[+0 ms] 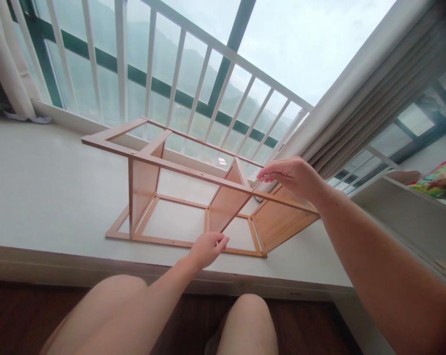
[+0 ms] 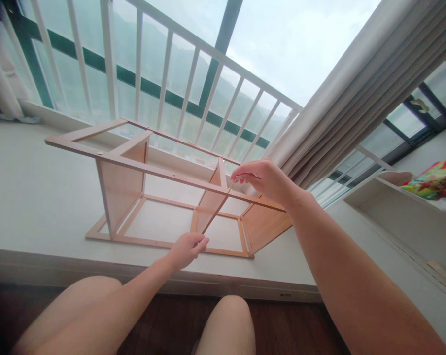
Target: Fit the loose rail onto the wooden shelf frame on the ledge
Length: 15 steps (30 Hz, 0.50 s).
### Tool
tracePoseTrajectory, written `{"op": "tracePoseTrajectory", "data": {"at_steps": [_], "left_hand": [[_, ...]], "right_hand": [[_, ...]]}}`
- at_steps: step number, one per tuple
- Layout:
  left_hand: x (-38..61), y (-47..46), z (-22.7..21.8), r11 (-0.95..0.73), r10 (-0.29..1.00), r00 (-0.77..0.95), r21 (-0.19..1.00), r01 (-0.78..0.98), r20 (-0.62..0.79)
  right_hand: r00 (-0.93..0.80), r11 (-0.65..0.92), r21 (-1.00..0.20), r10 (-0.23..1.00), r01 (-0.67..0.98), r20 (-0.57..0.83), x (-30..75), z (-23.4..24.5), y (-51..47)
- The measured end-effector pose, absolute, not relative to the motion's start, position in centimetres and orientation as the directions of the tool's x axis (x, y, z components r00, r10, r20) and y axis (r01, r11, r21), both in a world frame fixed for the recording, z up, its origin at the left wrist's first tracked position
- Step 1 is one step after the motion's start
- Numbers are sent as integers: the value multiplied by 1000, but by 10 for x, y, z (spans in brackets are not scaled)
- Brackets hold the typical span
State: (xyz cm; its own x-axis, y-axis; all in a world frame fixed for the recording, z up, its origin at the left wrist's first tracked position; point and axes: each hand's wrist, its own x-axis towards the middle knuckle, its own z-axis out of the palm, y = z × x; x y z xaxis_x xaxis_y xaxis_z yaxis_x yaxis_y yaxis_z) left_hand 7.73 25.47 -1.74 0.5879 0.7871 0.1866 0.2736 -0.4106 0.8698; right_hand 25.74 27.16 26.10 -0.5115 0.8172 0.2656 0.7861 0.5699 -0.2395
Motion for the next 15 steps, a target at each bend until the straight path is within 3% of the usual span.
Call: {"op": "tracePoseTrajectory", "data": {"at_steps": [7, 11, 15], "left_hand": [[76, 254, -14, -403, 789, 590, 871, 282, 174], [76, 254, -14, -414, 789, 586, 863, 290, 182], [76, 254, -15, -416, 790, 585, 861, 294, 182]], "right_hand": [[-480, 539, -264, 839, 800, 259, 258, 259, 272], [-515, 552, -100, 819, 828, 254, 254, 262, 271], [-444, 437, 89, 857, 895, 261, 241, 261, 267]]}}
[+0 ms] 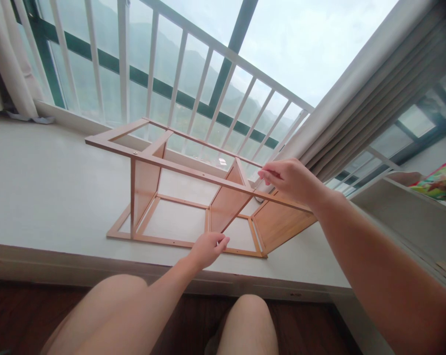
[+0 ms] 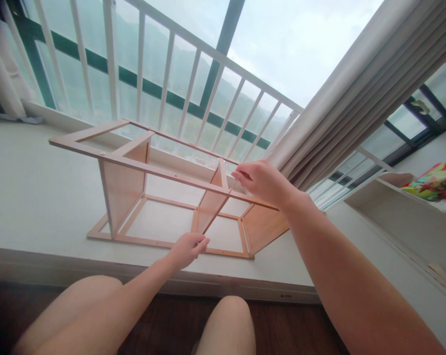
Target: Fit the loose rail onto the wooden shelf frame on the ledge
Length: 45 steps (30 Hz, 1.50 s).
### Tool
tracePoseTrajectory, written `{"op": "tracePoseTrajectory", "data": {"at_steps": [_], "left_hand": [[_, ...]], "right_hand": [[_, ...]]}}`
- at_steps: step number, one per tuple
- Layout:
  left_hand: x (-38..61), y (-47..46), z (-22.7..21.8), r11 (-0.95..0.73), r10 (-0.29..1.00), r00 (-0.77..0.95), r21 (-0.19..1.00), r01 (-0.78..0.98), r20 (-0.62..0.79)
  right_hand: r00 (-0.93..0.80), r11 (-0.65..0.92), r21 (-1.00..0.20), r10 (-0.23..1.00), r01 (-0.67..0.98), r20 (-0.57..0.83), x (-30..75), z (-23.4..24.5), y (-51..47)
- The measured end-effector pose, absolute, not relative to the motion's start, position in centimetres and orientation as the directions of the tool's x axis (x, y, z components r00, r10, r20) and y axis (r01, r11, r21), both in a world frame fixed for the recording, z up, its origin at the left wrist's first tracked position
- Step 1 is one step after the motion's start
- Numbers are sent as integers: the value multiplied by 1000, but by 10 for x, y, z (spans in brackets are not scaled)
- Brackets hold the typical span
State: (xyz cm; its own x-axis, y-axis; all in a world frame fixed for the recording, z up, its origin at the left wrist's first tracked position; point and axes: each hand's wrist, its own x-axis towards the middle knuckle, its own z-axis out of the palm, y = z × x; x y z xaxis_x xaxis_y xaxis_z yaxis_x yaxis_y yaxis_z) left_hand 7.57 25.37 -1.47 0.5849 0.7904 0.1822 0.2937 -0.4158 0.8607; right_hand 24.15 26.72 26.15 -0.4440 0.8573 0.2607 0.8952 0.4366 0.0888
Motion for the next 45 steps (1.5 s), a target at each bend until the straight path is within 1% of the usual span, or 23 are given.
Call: {"op": "tracePoseTrajectory", "data": {"at_steps": [2, 4, 6, 8, 11, 14, 18, 23, 27, 34, 39, 41, 45], "left_hand": [[76, 254, -14, -414, 790, 587, 861, 297, 177], [75, 253, -14, -413, 789, 589, 860, 299, 174], [75, 253, -13, -416, 789, 589, 859, 299, 177], [76, 253, -13, -421, 787, 590, 857, 299, 181], [76, 253, -13, -425, 786, 591, 854, 301, 183], [76, 254, -15, -432, 787, 586, 851, 298, 194], [76, 255, -17, -436, 788, 581, 853, 288, 206], [76, 254, -19, -431, 786, 585, 855, 288, 200], [77, 254, -18, -431, 783, 590, 856, 287, 197], [78, 253, -17, -429, 779, 598, 855, 292, 187], [79, 253, -19, -426, 785, 589, 857, 290, 190], [79, 254, -19, -427, 786, 586, 857, 289, 195], [79, 254, -16, -433, 780, 597, 851, 296, 189]], "right_hand": [[-404, 358, 199, 867, 912, 291, 235, 259, 266], [-354, 271, 274, 878, 923, 323, 229, 255, 266], [-277, 183, 287, 902, 940, 332, 224, 251, 267], [-193, 104, 269, 925, 957, 328, 221, 249, 268], [-123, 48, 232, 939, 971, 322, 218, 251, 266], [-167, 99, 214, 931, 972, 324, 218, 259, 261], [-284, 234, 208, 923, 950, 258, 224, 271, 257], [-313, 270, 224, 931, 936, 188, 235, 273, 255], [-338, 294, 235, 925, 927, 176, 239, 269, 254], [-328, 315, 103, 931, 944, 160, 241, 261, 255], [-375, 382, -14, 914, 924, 154, 248, 258, 258], [-391, 400, -23, 905, 916, 166, 252, 258, 261], [-408, 410, 27, 894, 912, 186, 258, 257, 265]]}}
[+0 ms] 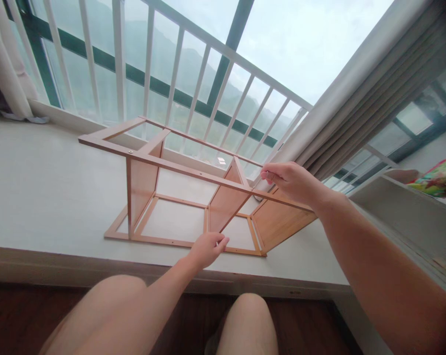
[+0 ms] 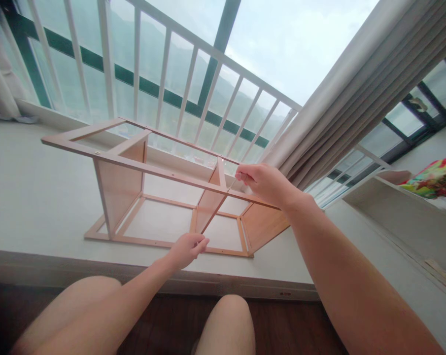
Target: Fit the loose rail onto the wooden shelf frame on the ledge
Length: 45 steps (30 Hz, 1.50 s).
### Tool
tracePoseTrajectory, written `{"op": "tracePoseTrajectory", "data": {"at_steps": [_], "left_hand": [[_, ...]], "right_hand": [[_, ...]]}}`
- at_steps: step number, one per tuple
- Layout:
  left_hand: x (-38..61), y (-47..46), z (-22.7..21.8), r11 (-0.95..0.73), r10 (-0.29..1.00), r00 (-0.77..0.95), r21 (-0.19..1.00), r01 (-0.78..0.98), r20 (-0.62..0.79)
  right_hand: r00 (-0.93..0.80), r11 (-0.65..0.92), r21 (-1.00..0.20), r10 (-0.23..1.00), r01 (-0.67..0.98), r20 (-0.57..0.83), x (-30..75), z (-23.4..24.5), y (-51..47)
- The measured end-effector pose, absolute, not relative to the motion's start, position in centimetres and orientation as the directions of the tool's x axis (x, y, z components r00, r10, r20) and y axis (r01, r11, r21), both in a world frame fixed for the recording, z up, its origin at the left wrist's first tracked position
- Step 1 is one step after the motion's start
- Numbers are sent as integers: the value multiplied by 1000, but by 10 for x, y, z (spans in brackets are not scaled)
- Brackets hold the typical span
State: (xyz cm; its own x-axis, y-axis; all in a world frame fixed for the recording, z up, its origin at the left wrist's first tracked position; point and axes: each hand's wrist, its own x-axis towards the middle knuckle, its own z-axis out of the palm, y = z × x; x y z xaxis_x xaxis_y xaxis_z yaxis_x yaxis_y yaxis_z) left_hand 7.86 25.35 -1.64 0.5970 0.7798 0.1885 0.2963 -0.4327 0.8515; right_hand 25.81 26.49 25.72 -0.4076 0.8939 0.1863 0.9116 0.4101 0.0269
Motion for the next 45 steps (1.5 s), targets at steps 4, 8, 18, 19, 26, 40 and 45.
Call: {"op": "tracePoseTrajectory", "data": {"at_steps": [4, 8, 18, 19, 26, 40, 45], "left_hand": [[78, 253, -13, -423, 780, 601, 855, 300, 175], [78, 252, -13, -419, 777, 605, 860, 292, 173], [82, 252, -17, -411, 771, 614, 869, 276, 169], [82, 252, -17, -410, 771, 614, 869, 277, 168], [80, 252, -18, -416, 776, 606, 865, 282, 176], [81, 251, -18, -416, 778, 604, 864, 285, 175], [81, 252, -17, -420, 771, 613, 860, 289, 170]], "right_hand": [[-426, 418, 81, 888, 905, 173, 258, 260, 264], [-406, 379, 169, 899, 910, 167, 253, 266, 261], [-55, 69, -150, 994, 986, 93, 232, 263, 265], [-31, 45, -149, 995, 988, 93, 231, 262, 266], [-179, 179, -29, 984, 983, 8, 235, 274, 264], [-342, 337, 82, 937, 938, 67, 241, 272, 264], [-371, 367, 61, 926, 928, 74, 242, 269, 263]]}}
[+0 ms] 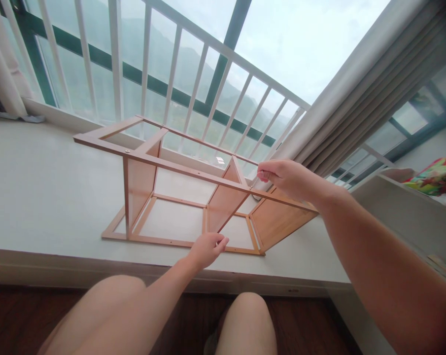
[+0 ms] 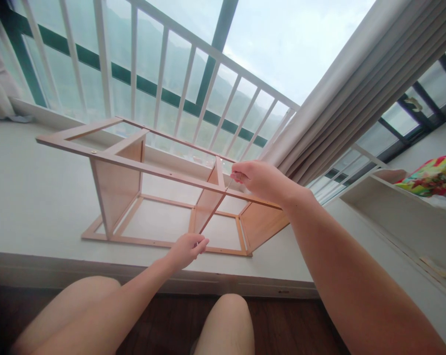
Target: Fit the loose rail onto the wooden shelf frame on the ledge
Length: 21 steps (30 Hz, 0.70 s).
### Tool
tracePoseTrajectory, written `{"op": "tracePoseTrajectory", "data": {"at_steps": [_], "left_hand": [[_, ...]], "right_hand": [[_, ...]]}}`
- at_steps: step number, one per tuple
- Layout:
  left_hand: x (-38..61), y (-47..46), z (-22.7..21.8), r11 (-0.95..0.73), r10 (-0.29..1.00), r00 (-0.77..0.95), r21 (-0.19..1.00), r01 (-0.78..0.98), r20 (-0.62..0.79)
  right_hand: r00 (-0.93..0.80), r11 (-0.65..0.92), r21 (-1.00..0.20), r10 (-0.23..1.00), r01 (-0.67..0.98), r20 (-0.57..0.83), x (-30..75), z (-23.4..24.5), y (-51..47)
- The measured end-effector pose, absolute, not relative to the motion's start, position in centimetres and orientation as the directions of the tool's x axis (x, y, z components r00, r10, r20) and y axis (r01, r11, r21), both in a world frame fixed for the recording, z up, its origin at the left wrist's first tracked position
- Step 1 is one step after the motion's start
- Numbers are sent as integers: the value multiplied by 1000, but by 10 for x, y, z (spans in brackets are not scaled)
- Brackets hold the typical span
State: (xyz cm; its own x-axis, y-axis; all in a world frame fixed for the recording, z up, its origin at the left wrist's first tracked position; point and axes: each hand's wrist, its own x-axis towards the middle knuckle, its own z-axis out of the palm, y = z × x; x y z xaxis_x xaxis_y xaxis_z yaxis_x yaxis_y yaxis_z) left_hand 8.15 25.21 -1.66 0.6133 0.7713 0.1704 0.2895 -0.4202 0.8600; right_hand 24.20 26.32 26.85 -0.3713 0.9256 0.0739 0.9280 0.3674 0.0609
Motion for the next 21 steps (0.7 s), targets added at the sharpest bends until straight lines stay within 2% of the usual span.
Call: {"op": "tracePoseTrajectory", "data": {"at_steps": [7, 12, 14, 16, 21], "left_hand": [[80, 252, -17, -422, 770, 614, 858, 291, 170], [80, 252, -17, -427, 770, 614, 856, 291, 175], [81, 252, -18, -427, 770, 613, 855, 293, 175], [81, 252, -20, -428, 772, 612, 854, 296, 174], [84, 252, -23, -429, 778, 601, 855, 292, 185]], "right_hand": [[-443, 444, 3, 894, 896, 68, 251, 266, 267], [-492, 487, 72, 868, 870, 66, 252, 270, 267], [-453, 445, 94, 888, 890, 81, 248, 271, 265], [-365, 361, 54, 926, 931, 99, 241, 270, 263], [-30, 47, -209, 996, 977, 85, 221, 265, 266]]}}
